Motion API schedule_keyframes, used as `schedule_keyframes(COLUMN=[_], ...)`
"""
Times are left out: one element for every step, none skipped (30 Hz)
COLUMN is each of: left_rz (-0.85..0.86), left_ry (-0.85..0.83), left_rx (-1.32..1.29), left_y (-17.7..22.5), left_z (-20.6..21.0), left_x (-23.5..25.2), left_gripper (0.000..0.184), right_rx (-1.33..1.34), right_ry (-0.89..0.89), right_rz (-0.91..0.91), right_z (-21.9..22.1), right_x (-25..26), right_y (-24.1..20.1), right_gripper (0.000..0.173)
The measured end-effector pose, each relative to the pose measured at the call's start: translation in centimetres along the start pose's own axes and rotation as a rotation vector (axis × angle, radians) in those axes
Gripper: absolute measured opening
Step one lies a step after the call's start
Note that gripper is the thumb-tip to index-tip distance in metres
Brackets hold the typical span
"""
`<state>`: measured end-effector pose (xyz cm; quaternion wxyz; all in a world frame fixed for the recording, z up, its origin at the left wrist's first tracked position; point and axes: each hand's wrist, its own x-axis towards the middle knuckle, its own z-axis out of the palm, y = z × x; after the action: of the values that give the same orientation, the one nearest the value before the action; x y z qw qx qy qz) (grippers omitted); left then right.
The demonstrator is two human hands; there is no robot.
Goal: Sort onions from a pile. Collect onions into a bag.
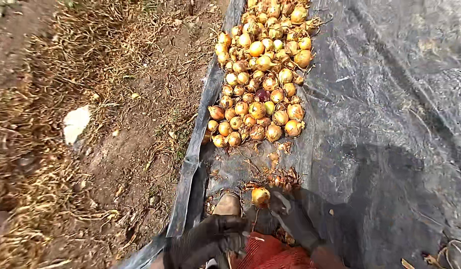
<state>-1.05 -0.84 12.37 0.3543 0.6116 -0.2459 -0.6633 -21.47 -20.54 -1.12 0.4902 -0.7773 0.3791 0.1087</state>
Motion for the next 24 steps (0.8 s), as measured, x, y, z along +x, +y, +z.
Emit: schedule_keyframes(left_rz=[-0.179, -0.339, -0.408, -0.384, -0.306, -0.237, -0.206, -0.205, -0.214, -0.222, -0.217, -0.209, -0.197, -0.183, -0.167, -0.144, -0.128, -0.110, -0.097, -0.097, -0.117, -0.138, -0.153, -0.158], left_ry=[0.221, 0.357, 0.436, 0.507, 0.576, 0.641, 0.722, 0.837, 0.947, 1.037, 1.100, 1.141, 1.162, 1.169, 1.161, 1.125, 1.073, 1.030, 0.989, 0.944, 0.890, 0.825, 0.760, 0.697], left_rx=[0.312, 0.586, 0.731, 0.786, 0.767, 0.717, 0.676, 0.652, 0.642, 0.610, 0.559, 0.506, 0.484, 0.488, 0.515, 0.580, 0.673, 0.788, 0.890, 0.966, 1.008, 1.013, 1.000, 0.992], left_y=[-0.4, -0.8, -1.4, -2.1, -2.8, -3.3, -3.8, -4.3, -4.9, -5.5, -6.1, -6.0, -5.5, -5.1, -4.7, -3.9, -3.2, -2.7, -2.0, -1.3, -0.7, 0.1, 0.6, 0.9], left_z=[-1.9, -3.7, -5.4, -7.2, -9.0, -10.6, -11.9, -13.0, -14.2, -15.5, -16.6, -17.8, -19.0, -20.2, -21.1, -21.5, -21.7, -21.9, -22.3, -22.8, -23.2, -23.3, -23.4, -23.2], left_x=[1.5, 3.5, 5.5, 7.4, 9.4, 11.4, 13.3, 15.0, 16.3, 17.2, 17.9, 18.5, 19.4, 20.2, 20.9, 21.3, 21.5, 21.6, 21.7, 21.7, 21.6, 21.3, 21.0, 20.7], left_gripper=[0.047, 0.062, 0.068, 0.062, 0.053, 0.047, 0.049, 0.057, 0.068, 0.080, 0.091, 0.099, 0.101, 0.097, 0.090, 0.084, 0.082, 0.081, 0.081, 0.082, 0.082, 0.080, 0.077, 0.072], right_rx=[-0.189, -0.318, -0.393, -0.427, -0.416, -0.388, -0.360, -0.332, -0.265, -0.145, -0.031, 0.031, 0.050, 0.018, -0.054, -0.156, -0.278, -0.395, -0.489, -0.542, -0.562, -0.577, -0.581, -0.589], right_ry=[-0.085, -0.160, -0.204, -0.203, -0.186, -0.186, -0.209, -0.236, -0.231, -0.163, -0.041, 0.112, 0.264, 0.398, 0.480, 0.510, 0.478, 0.411, 0.325, 0.238, 0.166, 0.125, 0.102, 0.086], right_rz=[-0.036, -0.065, -0.129, -0.225, -0.303, -0.325, -0.281, -0.176, -0.030, 0.096, 0.178, 0.220, 0.222, 0.195, 0.151, 0.101, 0.073, 0.061, 0.057, 0.057, 0.056, 0.046, 0.038, 0.042], right_z=[2.6, 4.5, 6.0, 7.5, 8.5, 9.0, 8.6, 7.4, 5.8, 4.1, 2.5, 1.3, 0.1, -1.1, -2.3, -3.5, -4.4, -5.0, -5.4, -5.5, -5.2, -4.8, -4.8, -4.9], right_x=[1.9, 2.9, 3.5, 4.2, 4.8, 6.0, 7.0, 7.9, 8.7, 9.3, 9.8, 10.6, 11.6, 12.7, 14.0, 15.4, 16.7, 18.1, 19.5, 21.0, 22.2, 22.9, 23.1, 23.4], right_y=[0.6, 0.5, 0.6, 1.2, 1.8, 1.6, 0.6, -0.5, -1.6, -2.4, -2.7, -2.5, -2.3, -2.2, -2.6, -3.3, -4.4, -5.9, -7.3, -8.4, -8.9, -9.1, -9.3, -9.5], right_gripper=[0.058, 0.063, 0.060, 0.055, 0.051, 0.048, 0.046, 0.048, 0.050, 0.049, 0.045, 0.042, 0.040, 0.038, 0.039, 0.045, 0.053, 0.062, 0.068, 0.071, 0.076, 0.081, 0.087, 0.089])
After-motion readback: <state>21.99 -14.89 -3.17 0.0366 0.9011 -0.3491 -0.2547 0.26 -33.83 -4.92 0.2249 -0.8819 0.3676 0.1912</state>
